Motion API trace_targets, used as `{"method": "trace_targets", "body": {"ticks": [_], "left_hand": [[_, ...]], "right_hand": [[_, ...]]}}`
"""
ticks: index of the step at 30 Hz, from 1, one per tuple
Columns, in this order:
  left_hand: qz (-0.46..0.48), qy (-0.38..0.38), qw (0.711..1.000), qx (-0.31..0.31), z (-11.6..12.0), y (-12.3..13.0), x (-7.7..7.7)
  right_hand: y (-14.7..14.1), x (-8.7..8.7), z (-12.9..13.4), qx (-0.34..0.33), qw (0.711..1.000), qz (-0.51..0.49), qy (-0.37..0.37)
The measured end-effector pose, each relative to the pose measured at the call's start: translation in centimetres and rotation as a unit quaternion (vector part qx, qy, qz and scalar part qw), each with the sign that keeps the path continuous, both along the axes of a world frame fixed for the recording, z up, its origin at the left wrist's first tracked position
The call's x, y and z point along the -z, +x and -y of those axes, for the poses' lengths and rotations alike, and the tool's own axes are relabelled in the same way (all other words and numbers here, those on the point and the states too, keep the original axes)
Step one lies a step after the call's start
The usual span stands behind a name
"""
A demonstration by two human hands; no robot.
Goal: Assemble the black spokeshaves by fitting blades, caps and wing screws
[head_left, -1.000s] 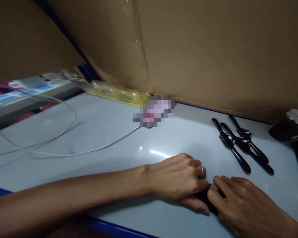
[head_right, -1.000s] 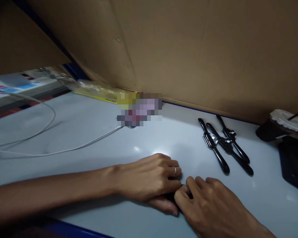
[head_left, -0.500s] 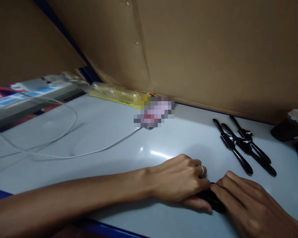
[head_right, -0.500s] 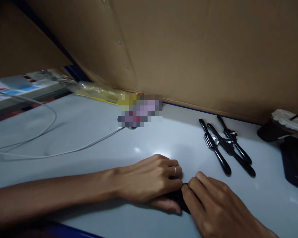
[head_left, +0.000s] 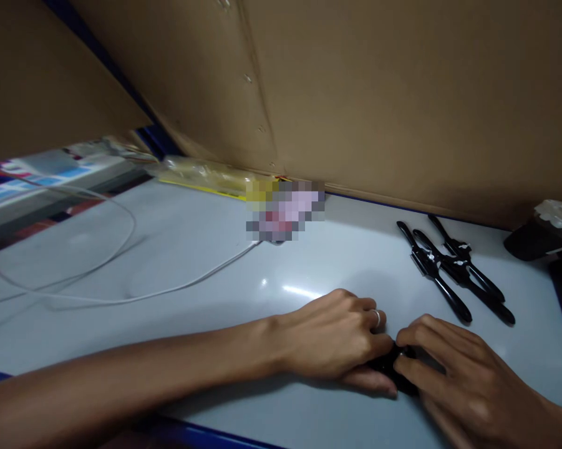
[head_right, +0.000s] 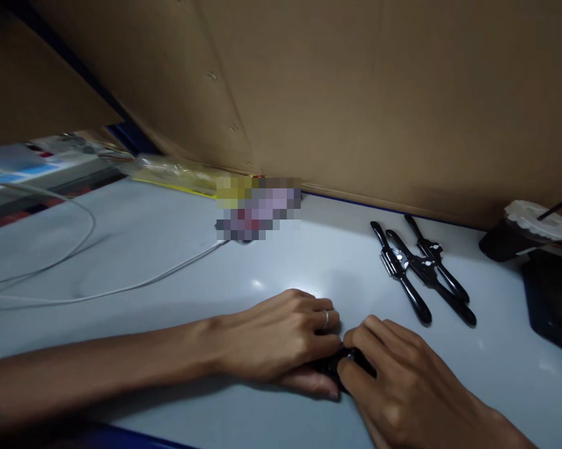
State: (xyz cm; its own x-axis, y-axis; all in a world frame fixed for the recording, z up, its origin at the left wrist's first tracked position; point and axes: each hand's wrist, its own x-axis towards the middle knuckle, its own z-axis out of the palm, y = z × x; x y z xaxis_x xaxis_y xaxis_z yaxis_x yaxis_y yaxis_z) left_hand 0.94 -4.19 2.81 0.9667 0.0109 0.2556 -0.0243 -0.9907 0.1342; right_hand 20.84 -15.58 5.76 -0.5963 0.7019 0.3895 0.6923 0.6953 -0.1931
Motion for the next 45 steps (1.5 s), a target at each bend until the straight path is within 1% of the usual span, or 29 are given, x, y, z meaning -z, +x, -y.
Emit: {"method": "trace_targets", "body": {"ticks": [4, 9, 14, 18, 23, 29, 32, 36, 39, 42, 45], "left_hand": [[-0.014, 0.006, 1.0, -0.007, 0.03, 0.05, -0.19], [-0.026, 0.003, 1.0, -0.009, 0.09, 0.03, -0.23], [-0.026, 0.004, 1.0, -0.009, 0.11, -0.15, -0.36], [-0.031, 0.0, 0.999, -0.009, 0.08, -0.25, -0.51], [-0.043, -0.005, 0.999, -0.014, 0.07, -0.22, -0.54], [-0.033, 0.001, 0.999, -0.008, 0.02, -0.26, -0.42], [-0.036, -0.002, 0.999, -0.008, 0.01, -0.25, -0.45], [-0.038, -0.006, 0.999, -0.008, 0.02, -0.22, -0.52], [-0.035, -0.008, 0.999, -0.007, 0.02, -0.21, -0.48], [-0.028, -0.007, 1.0, -0.005, 0.0, -0.24, -0.41], [-0.028, -0.006, 1.0, -0.005, -0.01, -0.29, -0.42]], "right_hand": [[-0.46, 0.43, 0.14, 0.029, 0.998, -0.04, 0.027], [-0.66, 0.84, 0.22, -0.003, 0.999, -0.039, 0.038], [-0.85, 0.39, 0.47, -0.028, 0.997, -0.04, 0.053], [-0.65, 0.12, 0.27, -0.01, 0.998, -0.017, 0.066], [-0.1, 0.22, -0.1, 0.004, 0.998, -0.013, 0.055], [-0.8, 0.09, 0.31, -0.036, 0.997, -0.002, 0.069], [-1.01, -0.09, 0.45, -0.043, 0.997, 0.004, 0.07], [-0.62, -0.11, 0.27, -0.008, 0.996, 0.009, 0.086], [-0.39, 0.03, 0.17, 0.011, 0.997, 0.001, 0.082], [-0.6, 0.03, 0.31, 0.002, 0.996, 0.007, 0.084], [-0.93, -0.07, 0.57, -0.027, 0.996, 0.018, 0.079]]}}
